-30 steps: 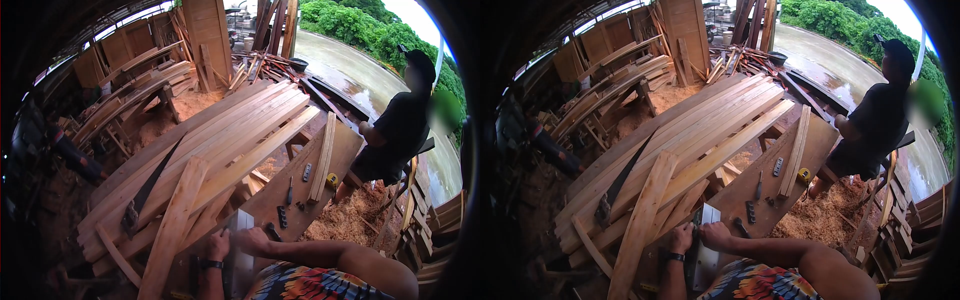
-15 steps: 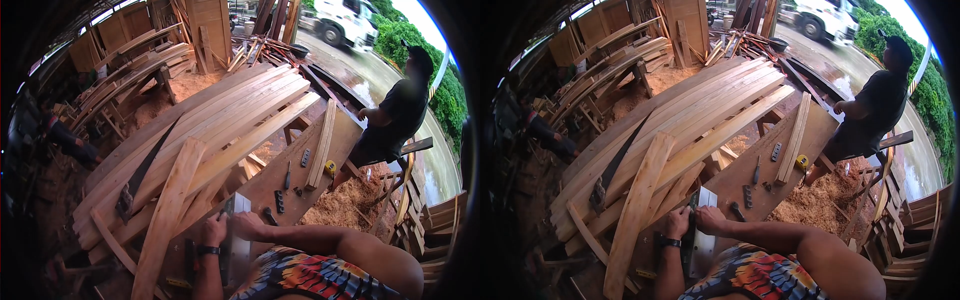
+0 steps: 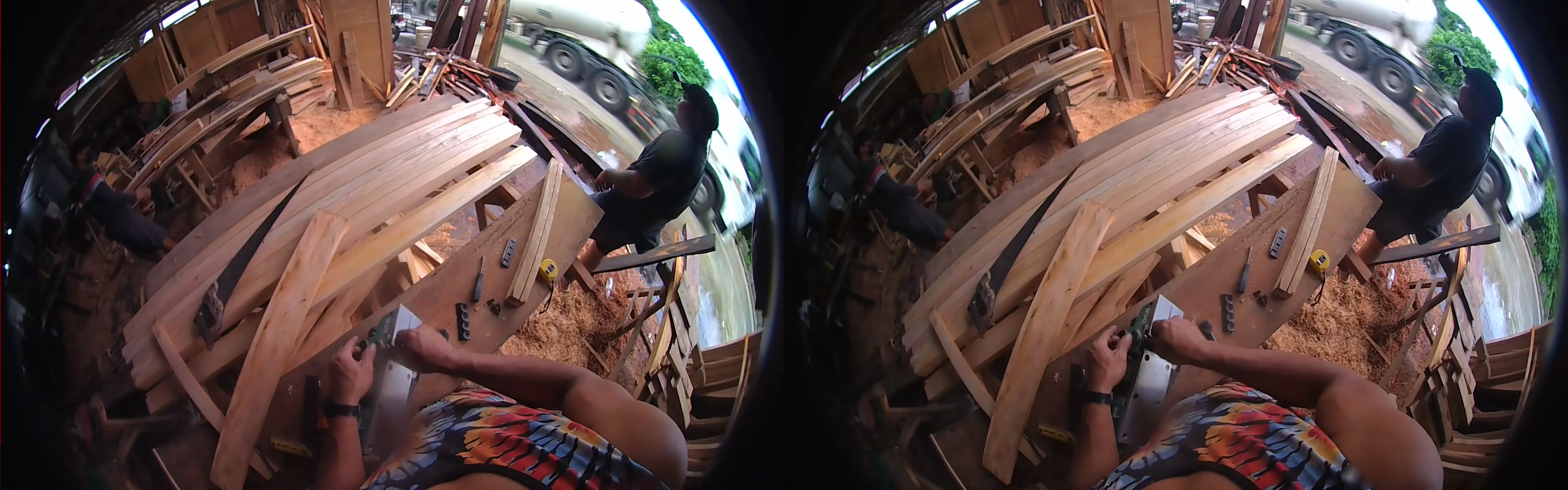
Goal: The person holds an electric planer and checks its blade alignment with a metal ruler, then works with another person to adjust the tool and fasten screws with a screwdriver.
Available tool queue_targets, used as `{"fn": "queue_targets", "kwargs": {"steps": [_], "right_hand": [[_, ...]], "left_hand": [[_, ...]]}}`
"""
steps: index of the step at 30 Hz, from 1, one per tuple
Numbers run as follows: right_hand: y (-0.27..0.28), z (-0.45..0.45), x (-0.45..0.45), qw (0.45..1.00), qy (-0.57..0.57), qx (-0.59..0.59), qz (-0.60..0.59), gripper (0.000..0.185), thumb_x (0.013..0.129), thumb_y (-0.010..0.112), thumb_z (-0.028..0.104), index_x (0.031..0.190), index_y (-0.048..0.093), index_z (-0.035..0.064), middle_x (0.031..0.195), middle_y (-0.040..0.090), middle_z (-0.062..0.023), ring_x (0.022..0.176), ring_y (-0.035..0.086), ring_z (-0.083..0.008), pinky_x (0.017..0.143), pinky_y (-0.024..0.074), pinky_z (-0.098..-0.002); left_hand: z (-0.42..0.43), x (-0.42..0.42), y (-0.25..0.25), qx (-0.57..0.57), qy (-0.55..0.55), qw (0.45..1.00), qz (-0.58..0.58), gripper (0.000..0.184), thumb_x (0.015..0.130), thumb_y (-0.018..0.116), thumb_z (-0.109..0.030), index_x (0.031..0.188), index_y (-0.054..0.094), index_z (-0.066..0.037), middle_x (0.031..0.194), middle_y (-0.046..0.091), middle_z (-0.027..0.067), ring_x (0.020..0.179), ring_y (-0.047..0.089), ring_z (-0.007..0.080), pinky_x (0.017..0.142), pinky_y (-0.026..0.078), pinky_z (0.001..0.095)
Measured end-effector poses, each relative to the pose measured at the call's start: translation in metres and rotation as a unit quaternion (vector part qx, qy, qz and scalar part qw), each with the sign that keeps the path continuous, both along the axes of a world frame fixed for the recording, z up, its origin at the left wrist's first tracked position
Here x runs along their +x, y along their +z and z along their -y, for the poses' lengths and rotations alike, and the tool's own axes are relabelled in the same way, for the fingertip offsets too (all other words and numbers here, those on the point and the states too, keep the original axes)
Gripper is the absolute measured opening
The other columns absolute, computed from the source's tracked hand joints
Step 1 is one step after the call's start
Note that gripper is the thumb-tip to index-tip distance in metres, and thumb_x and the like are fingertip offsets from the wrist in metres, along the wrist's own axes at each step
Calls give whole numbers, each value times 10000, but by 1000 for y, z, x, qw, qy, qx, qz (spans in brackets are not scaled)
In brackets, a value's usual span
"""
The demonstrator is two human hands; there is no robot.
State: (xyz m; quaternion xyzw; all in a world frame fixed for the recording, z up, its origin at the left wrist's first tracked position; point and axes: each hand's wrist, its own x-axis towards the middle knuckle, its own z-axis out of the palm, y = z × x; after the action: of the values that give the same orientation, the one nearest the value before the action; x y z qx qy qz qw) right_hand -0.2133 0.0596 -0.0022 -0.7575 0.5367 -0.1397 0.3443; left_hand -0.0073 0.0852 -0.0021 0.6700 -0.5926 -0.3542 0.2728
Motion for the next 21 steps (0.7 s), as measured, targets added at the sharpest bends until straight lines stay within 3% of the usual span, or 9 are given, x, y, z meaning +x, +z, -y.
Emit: {"fn": "queue_targets", "kwargs": {"steps": [3,4,5,6,9,12,21], "right_hand": [[5,-1,-25,981,-20,-138,136,141,917,685,206,953,742,81,828,710,-207,771,697,-441,687,571,-501],[28,4,-26,959,-48,-209,184,116,897,713,162,962,747,73,849,714,-203,799,705,-417,691,568,-467],[11,12,-39,964,-51,-192,174,116,889,717,118,979,751,53,880,723,-199,807,716,-378,698,565,-429],[10,9,-38,967,-89,-131,200,125,909,718,118,993,749,31,861,728,-184,767,713,-326,689,564,-400],[22,2,-37,919,-181,77,341,211,976,724,200,1021,746,-5,846,751,-101,728,698,-170,682,561,-309],[27,-5,-48,862,-174,149,451,278,1004,705,266,1039,745,-8,886,755,-45,773,684,-95,703,558,-262],[12,-17,-76,836,-223,144,481,232,1011,688,213,1075,725,-6,934,750,-65,773,688,-114,707,559,-263]], "left_hand": [[-38,12,-17,-73,-69,995,10,623,864,788,-335,1329,610,40,1262,641,262,1157,640,426,988,513,464],[-50,3,8,-77,-78,994,-2,701,831,830,-336,1373,581,34,1341,595,285,1221,600,452,1033,493,474],[-60,-5,-23,-142,-33,983,115,742,808,839,-260,1413,537,46,1384,581,276,1265,582,438,1082,472,456],[-57,-7,-15,-199,-38,976,76,763,795,850,-255,1412,536,65,1435,548,287,1304,558,437,1119,448,443],[-64,-9,3,-91,-48,990,93,713,774,859,-248,1343,587,84,1440,564,263,1286,575,433,1094,460,441],[-52,-9,3,-93,-65,988,101,674,771,847,-294,1293,618,65,1413,584,259,1214,588,453,1056,468,475],[-73,-11,14,-126,-73,980,139,631,803,826,-215,1334,601,42,1421,572,266,1265,549,467,1090,430,500]]}}
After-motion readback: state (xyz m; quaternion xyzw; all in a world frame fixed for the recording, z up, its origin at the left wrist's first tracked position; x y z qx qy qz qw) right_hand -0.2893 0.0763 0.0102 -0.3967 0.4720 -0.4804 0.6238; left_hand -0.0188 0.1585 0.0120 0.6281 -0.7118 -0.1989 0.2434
